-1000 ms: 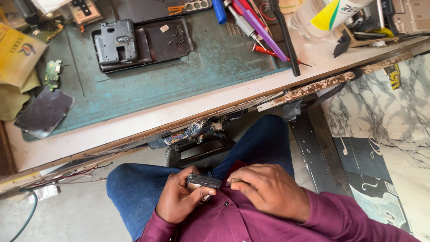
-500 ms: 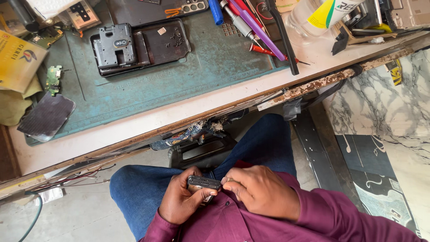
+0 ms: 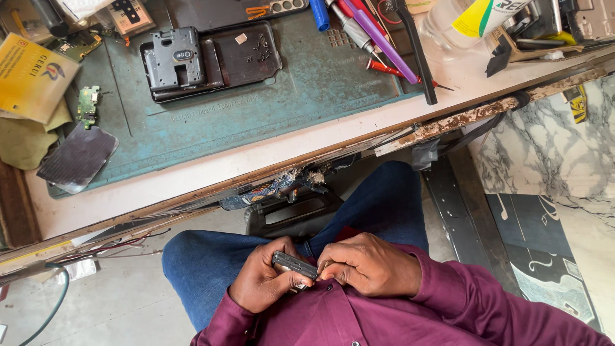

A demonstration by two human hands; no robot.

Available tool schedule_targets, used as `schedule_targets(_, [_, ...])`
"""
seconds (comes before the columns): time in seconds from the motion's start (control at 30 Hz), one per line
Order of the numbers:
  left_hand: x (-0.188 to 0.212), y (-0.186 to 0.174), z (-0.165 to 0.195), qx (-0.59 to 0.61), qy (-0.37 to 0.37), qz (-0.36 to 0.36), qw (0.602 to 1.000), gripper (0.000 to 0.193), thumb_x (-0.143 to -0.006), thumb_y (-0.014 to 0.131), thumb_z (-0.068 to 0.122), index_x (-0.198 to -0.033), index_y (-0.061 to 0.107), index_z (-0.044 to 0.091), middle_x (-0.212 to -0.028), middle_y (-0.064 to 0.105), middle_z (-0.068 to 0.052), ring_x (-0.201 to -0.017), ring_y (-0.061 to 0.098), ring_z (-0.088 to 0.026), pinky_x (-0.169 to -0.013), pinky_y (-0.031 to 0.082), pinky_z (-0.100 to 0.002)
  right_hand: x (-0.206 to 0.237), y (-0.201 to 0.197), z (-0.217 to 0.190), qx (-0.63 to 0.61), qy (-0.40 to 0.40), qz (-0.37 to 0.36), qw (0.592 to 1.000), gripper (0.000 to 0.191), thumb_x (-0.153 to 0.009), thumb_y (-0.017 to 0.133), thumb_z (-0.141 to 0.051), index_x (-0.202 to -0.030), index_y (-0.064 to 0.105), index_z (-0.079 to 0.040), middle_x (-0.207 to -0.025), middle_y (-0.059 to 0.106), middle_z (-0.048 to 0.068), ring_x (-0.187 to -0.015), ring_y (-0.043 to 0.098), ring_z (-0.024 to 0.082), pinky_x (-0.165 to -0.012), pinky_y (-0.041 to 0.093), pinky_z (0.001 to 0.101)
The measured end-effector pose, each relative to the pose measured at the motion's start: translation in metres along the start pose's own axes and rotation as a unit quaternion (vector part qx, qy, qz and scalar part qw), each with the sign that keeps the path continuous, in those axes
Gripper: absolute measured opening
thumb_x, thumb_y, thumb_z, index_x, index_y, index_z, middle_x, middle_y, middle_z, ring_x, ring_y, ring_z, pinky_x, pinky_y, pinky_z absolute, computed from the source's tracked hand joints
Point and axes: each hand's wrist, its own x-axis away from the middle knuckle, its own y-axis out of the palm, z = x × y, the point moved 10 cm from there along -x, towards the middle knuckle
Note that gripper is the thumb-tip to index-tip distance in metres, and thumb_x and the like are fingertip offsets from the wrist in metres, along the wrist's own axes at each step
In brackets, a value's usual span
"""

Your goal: The person disassembles a smartphone, removes the back cover and internal components, and uses tweezers to adjust parts on the motherboard. The person then handles a second phone with a cracked screen, inspecting it briefly.

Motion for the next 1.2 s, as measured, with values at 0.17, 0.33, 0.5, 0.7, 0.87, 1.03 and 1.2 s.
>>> schedule_targets(0.17, [0.002,-0.009,0.010,-0.016,0.028,0.021,0.999,0.022,-0.086,0.082,0.005,-0.096,0.063,0.001,-0.085,0.074,-0.006,-0.074,0.068,-0.007,-0.065,0.055,-0.023,-0.002,-0.002,-0.004,-0.034,0.016,0.041,0.998,0.015,-0.102,0.060,-0.016,-0.100,0.066,-0.002,-0.074,0.069,0.007,-0.064,0.070,0.019,-0.058,0.053,0.0322])
schedule_targets(0.33, [0.004,-0.021,0.015,-0.025,0.065,0.055,0.996,0.025,-0.084,0.082,0.005,-0.101,0.064,0.001,-0.091,0.072,-0.006,-0.082,0.066,-0.008,-0.071,0.053,-0.024,-0.007,-0.012,-0.027,0.041,0.001,0.087,0.995,0.012,-0.097,0.064,-0.010,-0.103,0.067,0.000,-0.080,0.070,0.011,-0.071,0.070,0.026,-0.062,0.052,0.0355])
schedule_targets(0.5, [-0.001,-0.035,0.022,-0.048,0.165,0.129,0.977,0.027,-0.085,0.083,0.012,-0.101,0.063,0.002,-0.090,0.064,-0.003,-0.083,0.060,-0.009,-0.074,0.049,-0.025,-0.011,-0.028,-0.056,0.095,-0.018,0.156,0.983,0.012,-0.097,0.066,-0.009,-0.104,0.066,0.000,-0.088,0.074,0.013,-0.080,0.074,0.030,-0.067,0.058,0.0373])
schedule_targets(0.7, [-0.012,-0.037,-0.014,0.137,0.138,0.131,0.972,0.030,-0.090,0.080,0.018,-0.102,0.058,0.002,-0.087,0.063,-0.004,-0.079,0.060,-0.012,-0.071,0.050,-0.028,-0.023,-0.027,-0.053,0.097,0.037,0.169,0.980,0.013,-0.095,0.067,-0.011,-0.101,0.069,0.001,-0.083,0.075,0.015,-0.072,0.077,0.027,-0.060,0.059,0.0350])
schedule_targets(0.87, [-0.014,-0.039,-0.021,0.153,0.149,0.144,0.966,0.030,-0.091,0.079,0.020,-0.105,0.059,0.002,-0.092,0.066,-0.005,-0.083,0.063,-0.012,-0.074,0.052,-0.027,-0.024,-0.024,-0.043,0.077,0.078,0.165,0.980,0.015,-0.095,0.064,-0.012,-0.101,0.070,0.001,-0.078,0.076,0.014,-0.069,0.079,0.025,-0.058,0.059,0.0334])
schedule_targets(1.03, [-0.016,-0.036,-0.022,0.166,0.137,0.138,0.967,0.031,-0.091,0.078,0.021,-0.106,0.059,0.002,-0.091,0.067,-0.006,-0.081,0.066,-0.014,-0.071,0.056,-0.031,-0.024,-0.026,-0.041,0.040,0.084,0.180,0.979,0.018,-0.098,0.062,-0.014,-0.103,0.069,0.001,-0.077,0.077,0.011,-0.071,0.081,0.020,-0.058,0.062,0.0305])
schedule_targets(1.2, [-0.015,-0.035,-0.021,0.149,0.138,0.139,0.969,0.030,-0.091,0.077,0.021,-0.107,0.060,0.002,-0.092,0.069,-0.007,-0.082,0.067,-0.014,-0.074,0.056,-0.030,-0.024,-0.022,-0.032,0.045,0.108,0.165,0.979,0.018,-0.098,0.062,-0.014,-0.101,0.069,0.001,-0.070,0.076,0.011,-0.064,0.079,0.019,-0.055,0.060,0.0293])
